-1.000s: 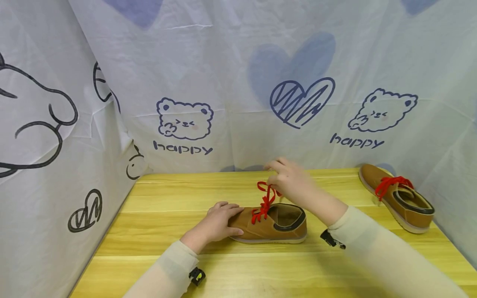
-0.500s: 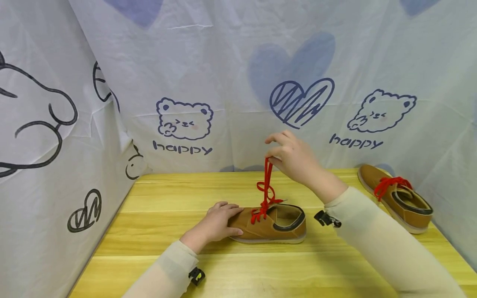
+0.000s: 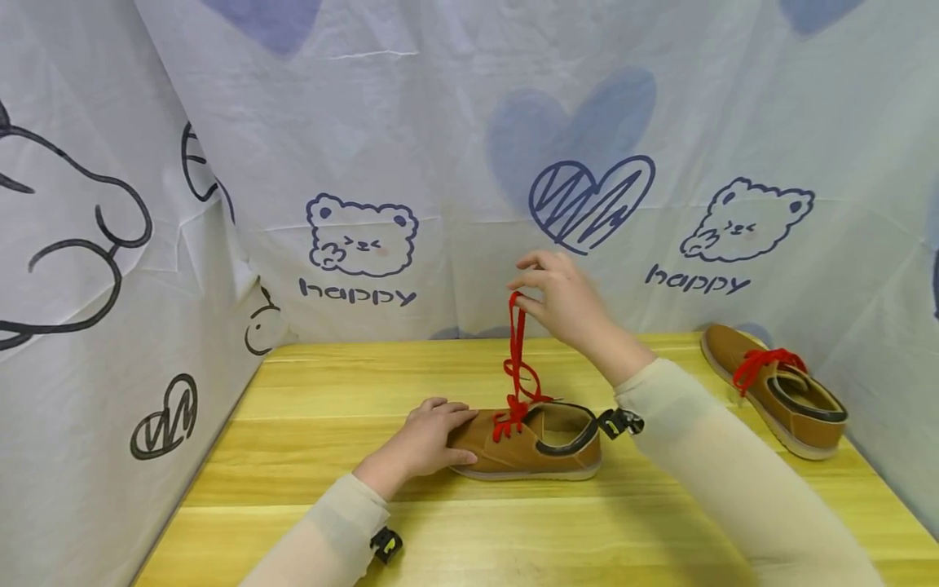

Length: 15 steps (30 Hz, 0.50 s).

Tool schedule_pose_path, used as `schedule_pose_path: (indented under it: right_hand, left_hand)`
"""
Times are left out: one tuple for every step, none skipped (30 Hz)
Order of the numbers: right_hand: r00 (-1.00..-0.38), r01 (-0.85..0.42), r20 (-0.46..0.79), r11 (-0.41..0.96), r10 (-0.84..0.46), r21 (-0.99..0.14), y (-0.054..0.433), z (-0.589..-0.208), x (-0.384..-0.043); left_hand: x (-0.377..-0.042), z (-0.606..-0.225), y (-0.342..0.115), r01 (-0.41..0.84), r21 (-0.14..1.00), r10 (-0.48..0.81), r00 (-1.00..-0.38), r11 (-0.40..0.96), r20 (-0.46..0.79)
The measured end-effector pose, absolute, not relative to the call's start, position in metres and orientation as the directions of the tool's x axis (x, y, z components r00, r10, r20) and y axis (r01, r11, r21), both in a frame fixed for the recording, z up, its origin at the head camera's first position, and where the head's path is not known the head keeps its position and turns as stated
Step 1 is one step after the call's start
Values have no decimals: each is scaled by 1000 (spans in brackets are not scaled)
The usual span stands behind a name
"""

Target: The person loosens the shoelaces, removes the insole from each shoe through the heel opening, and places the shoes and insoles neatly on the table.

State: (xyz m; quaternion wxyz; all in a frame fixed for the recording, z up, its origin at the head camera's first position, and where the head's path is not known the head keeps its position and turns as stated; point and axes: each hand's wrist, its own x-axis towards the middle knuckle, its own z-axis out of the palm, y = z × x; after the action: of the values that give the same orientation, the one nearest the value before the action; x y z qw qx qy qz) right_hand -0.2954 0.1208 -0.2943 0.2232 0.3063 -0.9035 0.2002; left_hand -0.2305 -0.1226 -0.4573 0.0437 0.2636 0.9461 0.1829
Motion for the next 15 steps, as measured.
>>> schedule_pose_path:
  right_hand:
    - [-731, -627, 506, 743, -457, -235, 120, -297, -298]
    - [-750, -610, 484, 754, -451, -244, 120, -300, -300]
    - [-767, -594, 461, 765, -446, -248, 119, -302, -302]
    - [-783, -580, 437, 774, -443, -255, 120, -305, -304]
    - [-795, -570, 415, 780, -443, -259, 120, -308, -304]
    - [-804, -562, 397, 784, -443, -263, 121, -312, -305]
    - [-810, -557, 382, 787, -445, -264, 122, -315, -306]
    - [-815, -553, 370, 790, -447, -264, 123, -318, -306]
    - [-816, -554, 362, 790, -451, -263, 123, -321, -306]
    - [-815, -557, 357, 788, -457, -262, 124, -324, -306]
    - [-812, -562, 354, 786, -464, -259, 124, -326, -305]
    - [-809, -566, 353, 783, -470, -256, 125, -328, -305]
    - [-806, -571, 350, 781, -477, -251, 125, -329, -304]
    - [-804, -575, 347, 780, -483, -246, 125, -331, -304]
    - [-803, -578, 342, 779, -488, -242, 125, -332, -303]
  left_hand:
    - [-231, -457, -123, 483, 368, 515, -857, 794, 15]
    - [-231, -457, -123, 484, 369, 515, -857, 793, 17]
    - [-231, -457, -123, 485, 369, 516, -857, 793, 18]
    - [-231, -457, -123, 487, 368, 517, -856, 792, 20]
    - [-231, -457, -123, 487, 369, 517, -856, 792, 21]
    - [-230, -457, -123, 489, 368, 519, -855, 791, 21]
    - [-230, -457, -122, 490, 369, 520, -854, 790, 21]
    - [-230, -457, -122, 490, 370, 521, -854, 789, 20]
    - [-230, -457, -122, 491, 370, 521, -853, 789, 20]
    - [-230, -457, -122, 490, 370, 521, -853, 789, 19]
    - [-230, -457, -122, 490, 369, 521, -853, 790, 18]
    - [-230, -457, -122, 490, 367, 521, -853, 790, 19]
    - [-230, -457, -122, 490, 367, 521, -854, 790, 19]
    - [-230, -456, -122, 490, 367, 520, -854, 791, 19]
    - [-230, -456, -122, 490, 367, 520, -854, 791, 19]
